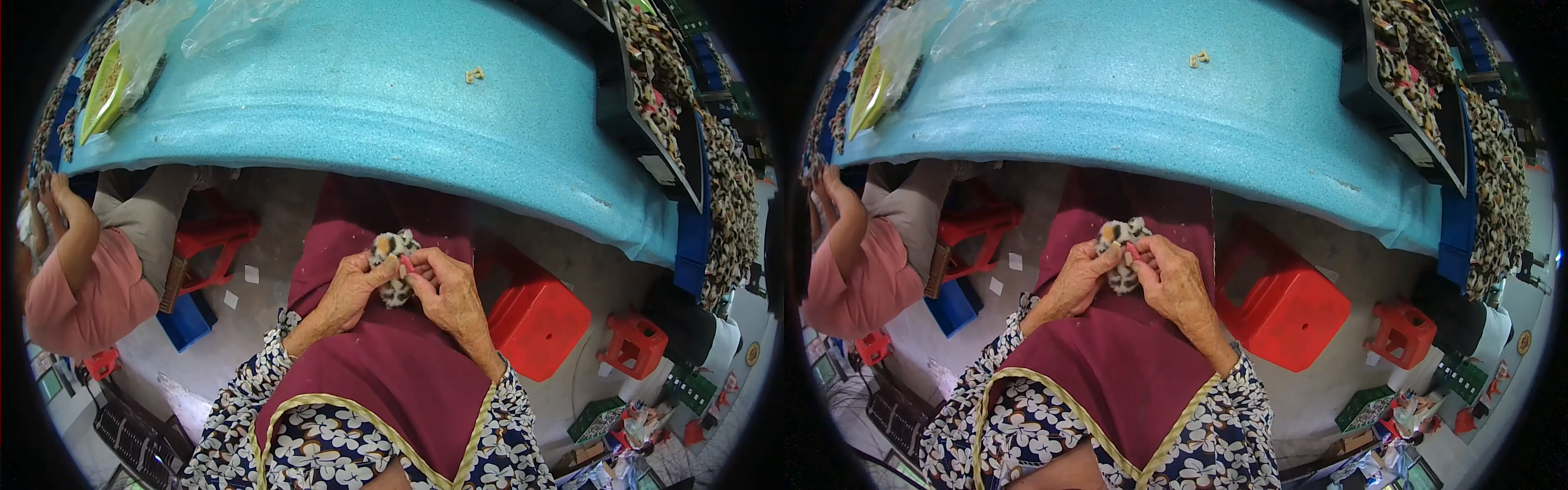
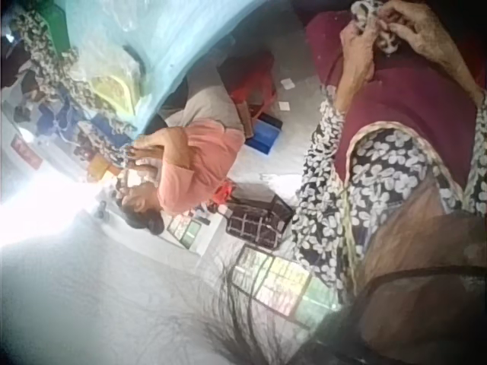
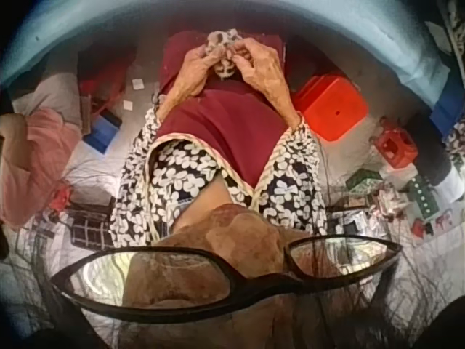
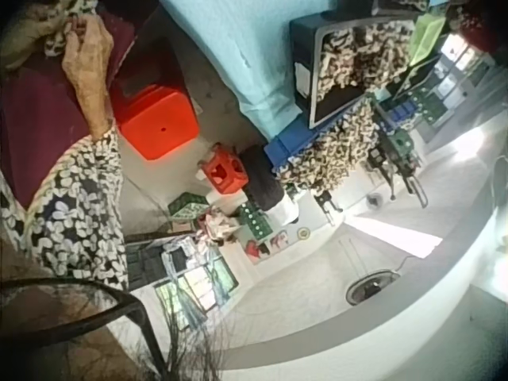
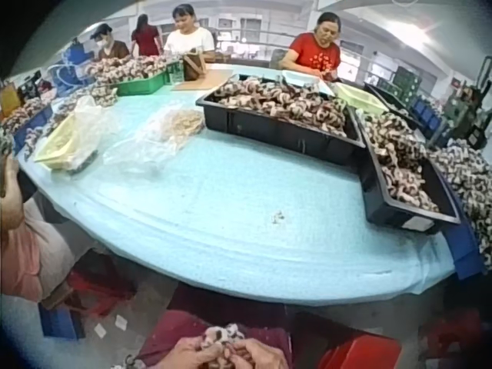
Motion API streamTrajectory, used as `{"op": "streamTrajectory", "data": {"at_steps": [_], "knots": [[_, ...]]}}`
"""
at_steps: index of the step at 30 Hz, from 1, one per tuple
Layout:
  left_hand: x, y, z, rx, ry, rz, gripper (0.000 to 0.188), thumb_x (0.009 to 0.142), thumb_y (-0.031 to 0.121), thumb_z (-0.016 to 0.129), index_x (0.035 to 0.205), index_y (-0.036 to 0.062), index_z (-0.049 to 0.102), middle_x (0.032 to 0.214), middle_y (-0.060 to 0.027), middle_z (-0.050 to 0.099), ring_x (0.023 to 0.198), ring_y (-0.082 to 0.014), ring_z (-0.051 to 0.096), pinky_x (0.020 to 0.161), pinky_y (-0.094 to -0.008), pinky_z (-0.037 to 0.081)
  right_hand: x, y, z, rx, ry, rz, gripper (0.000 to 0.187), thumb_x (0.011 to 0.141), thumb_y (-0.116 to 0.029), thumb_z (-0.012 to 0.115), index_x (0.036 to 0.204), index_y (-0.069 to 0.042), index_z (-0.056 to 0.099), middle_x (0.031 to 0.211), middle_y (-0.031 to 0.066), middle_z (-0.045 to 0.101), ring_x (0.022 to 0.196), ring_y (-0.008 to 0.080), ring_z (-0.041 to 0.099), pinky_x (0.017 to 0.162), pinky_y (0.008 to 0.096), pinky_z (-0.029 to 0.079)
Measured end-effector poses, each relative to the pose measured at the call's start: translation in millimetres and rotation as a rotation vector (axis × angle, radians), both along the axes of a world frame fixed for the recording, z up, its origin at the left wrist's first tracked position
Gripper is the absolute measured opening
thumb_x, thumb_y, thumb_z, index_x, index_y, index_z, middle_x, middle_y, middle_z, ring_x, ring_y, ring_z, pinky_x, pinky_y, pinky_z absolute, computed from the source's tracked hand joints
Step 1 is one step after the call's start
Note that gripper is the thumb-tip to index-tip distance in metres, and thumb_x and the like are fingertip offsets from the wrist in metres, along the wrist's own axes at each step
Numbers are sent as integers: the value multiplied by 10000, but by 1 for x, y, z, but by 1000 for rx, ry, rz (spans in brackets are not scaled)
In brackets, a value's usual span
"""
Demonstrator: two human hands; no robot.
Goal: The person assembles plush toys by inserting small plastic pieces into fabric toy bodies by hand, repeatedly retrieving toy bodies and plastic parts from trays on the table.
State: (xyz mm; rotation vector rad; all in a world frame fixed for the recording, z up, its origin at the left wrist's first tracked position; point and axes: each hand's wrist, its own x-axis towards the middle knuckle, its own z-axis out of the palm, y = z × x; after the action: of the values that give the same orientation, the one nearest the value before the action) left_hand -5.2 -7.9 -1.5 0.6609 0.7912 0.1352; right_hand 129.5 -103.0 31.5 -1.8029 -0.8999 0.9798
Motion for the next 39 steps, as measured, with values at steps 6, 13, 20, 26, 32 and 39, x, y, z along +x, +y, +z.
{"op": "streamTrajectory", "data": {"at_steps": [6,13,20,26,32,39], "knots": [[4,-2,5,97,22,57,254,893,207,591,1056,12,605,911,-8,631,779,-63,558,706,-212,457,-2,-3,-6,-40,64,-60,135,804,-59,626,897,21,568,787,137,622,670,192,626,585,290,494],[5,-3,5,322,75,-25,224,886,174,591,1025,5,637,832,-7,642,728,-35,532,636,-201,451,-3,-5,-8,-95,99,-76,131,817,-85,629,870,18,567,755,131,623,645,188,622,576,294,493],[2,-6,-1,459,198,-76,154,843,86,589,931,-22,654,703,-14,629,631,-46,528,574,-224,448,-17,-7,-25,-117,-30,-129,109,802,-52,631,819,14,545,670,107,606,587,163,589,541,291,473],[2,-6,2,556,229,-142,166,806,103,624,922,-16,632,666,-61,621,615,-54,532,560,-245,451,-22,-7,-33,-50,-88,-165,83,778,5,615,802,15,536,660,93,599,571,140,563,541,276,465],[14,0,3,883,301,-159,176,771,93,661,912,-8,634,678,-70,637,619,-62,561,576,-251,470,-16,-9,-26,-96,-117,-94,106,787,-56,614,800,-5,523,687,151,598,602,276,608,545,373,463],[17,3,-8,217,155,165,244,798,-30,569,1020,49,631,790,-9,629,657,-67,545,581,-224,457,-14,-6,-14,-133,-27,-99,133,814,-95,627,802,3,537,652,137,603,563,235,609,522,339,471]]}}
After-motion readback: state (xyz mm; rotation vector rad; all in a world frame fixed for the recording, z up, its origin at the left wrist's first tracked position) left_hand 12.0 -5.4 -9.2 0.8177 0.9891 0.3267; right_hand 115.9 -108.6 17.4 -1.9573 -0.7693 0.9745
